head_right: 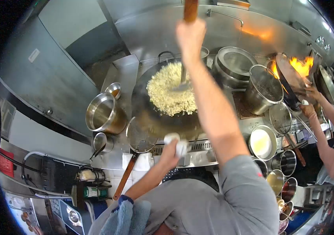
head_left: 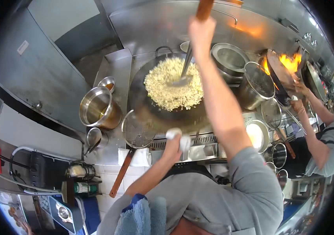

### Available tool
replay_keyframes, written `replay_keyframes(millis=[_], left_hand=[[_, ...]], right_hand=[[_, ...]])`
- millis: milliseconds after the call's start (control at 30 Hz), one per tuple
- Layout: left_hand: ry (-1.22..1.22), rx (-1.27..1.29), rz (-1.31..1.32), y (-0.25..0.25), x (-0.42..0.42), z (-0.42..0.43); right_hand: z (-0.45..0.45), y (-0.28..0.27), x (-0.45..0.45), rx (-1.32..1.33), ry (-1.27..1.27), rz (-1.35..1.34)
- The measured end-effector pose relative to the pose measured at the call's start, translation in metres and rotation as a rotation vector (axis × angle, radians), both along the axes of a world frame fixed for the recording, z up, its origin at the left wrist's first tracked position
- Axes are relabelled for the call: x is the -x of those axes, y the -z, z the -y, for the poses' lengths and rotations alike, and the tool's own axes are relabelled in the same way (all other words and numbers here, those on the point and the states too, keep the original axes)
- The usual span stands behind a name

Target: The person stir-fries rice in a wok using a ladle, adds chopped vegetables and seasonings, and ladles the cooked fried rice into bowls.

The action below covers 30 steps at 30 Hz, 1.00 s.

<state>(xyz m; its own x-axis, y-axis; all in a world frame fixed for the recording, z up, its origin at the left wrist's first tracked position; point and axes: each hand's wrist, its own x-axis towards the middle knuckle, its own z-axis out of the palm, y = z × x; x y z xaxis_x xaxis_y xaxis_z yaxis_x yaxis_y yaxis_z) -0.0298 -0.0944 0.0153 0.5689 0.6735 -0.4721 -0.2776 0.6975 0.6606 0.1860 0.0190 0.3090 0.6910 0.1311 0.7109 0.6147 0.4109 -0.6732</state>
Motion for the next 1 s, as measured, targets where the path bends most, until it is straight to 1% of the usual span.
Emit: replay_keyframes(millis=[33, 67, 100, 133, 167, 200, 267, 300, 367, 400, 433, 467, 500, 533, 567, 600, 633, 667, 733, 767, 833, 900, 933, 1000], left_hand=[[-0.047, 0.041, -0.039, -0.017, 0.021, 0.028], [-0.109, -0.053, 0.052, -0.036, 0.023, 0.036], [-0.089, 0.041, 0.046, -0.039, 0.018, 0.018], [-0.076, 0.154, 0.023, -0.038, 0.019, -0.004], [-0.022, 0.109, 0.058, -0.031, 0.010, -0.036], [0.035, 0.049, 0.098, -0.028, -0.002, -0.069], [-0.059, 0.050, -0.025, -0.049, -0.018, -0.091], [-0.023, 0.025, -0.042, -0.039, -0.021, -0.098], [0.050, -0.027, -0.080, -0.007, -0.027, -0.113], [0.083, -0.016, -0.123, -0.008, -0.027, -0.114], [0.112, 0.004, -0.165, -0.011, -0.024, -0.113], [0.130, 0.030, -0.197, -0.011, -0.022, -0.111], [0.248, 0.006, -0.179, -0.007, -0.018, -0.115], [0.310, 0.011, -0.148, -0.002, -0.017, -0.117], [0.316, 0.025, -0.197, -0.006, -0.014, -0.116], [0.311, 0.031, -0.236, -0.017, -0.013, -0.119], [0.314, 0.036, -0.240, -0.016, -0.011, -0.120], [0.330, 0.049, -0.229, -0.014, -0.009, -0.118], [0.354, 0.053, -0.195, -0.014, -0.010, -0.120], [0.354, 0.068, -0.194, -0.016, -0.010, -0.117], [0.368, 0.092, -0.201, 0.007, -0.018, -0.116], [0.345, 0.067, -0.228, -0.001, -0.017, -0.125], [0.339, 0.075, -0.247, -0.006, -0.015, -0.120], [0.326, 0.089, -0.210, -0.006, -0.015, -0.122]], right_hand=[[-0.002, -0.027, -0.013, 0.016, 0.068, -0.045], [-0.002, -0.056, -0.023, -0.117, 0.231, 0.171], [-0.011, -0.081, -0.051, 0.018, 0.164, 0.032], [0.004, -0.094, -0.038, -0.036, -0.067, -0.018], [0.024, -0.120, -0.018, -0.111, -0.295, -0.062], [0.037, -0.133, -0.004, -0.196, -0.519, -0.103], [0.044, -0.129, 0.005, -0.171, -0.535, 0.077], [0.040, -0.111, 0.009, -0.181, -0.541, 0.078], [0.025, -0.032, 0.010, -0.204, -0.550, 0.078], [0.015, 0.005, 0.044, -0.051, -0.450, -0.123], [-0.016, 0.064, 0.023, 0.073, -0.510, -0.129], [-0.031, 0.072, 0.010, 0.029, -0.493, -0.136], [-0.032, 0.058, -0.002, 0.110, -0.352, 0.130], [-0.025, 0.042, -0.004, 0.121, -0.350, 0.077], [-0.018, 0.025, -0.006, 0.131, -0.349, 0.025], [0.003, 0.021, -0.008, 0.111, -0.496, -0.078], [0.023, 0.017, -0.010, 0.089, -0.631, -0.192], [0.041, 0.021, -0.015, 0.090, -0.759, -0.070], [0.016, 0.074, -0.008, 0.054, -0.467, -0.086], [0.001, 0.083, -0.013, -0.038, -0.702, -0.129], [-0.010, 0.038, 0.008, -0.092, -0.452, -0.215], [-0.016, -0.001, 0.000, -0.098, -0.435, -0.143], [-0.010, -0.009, -0.032, -0.033, -0.561, 0.004], [-0.029, 0.011, -0.049, -0.106, -0.734, -0.054]])
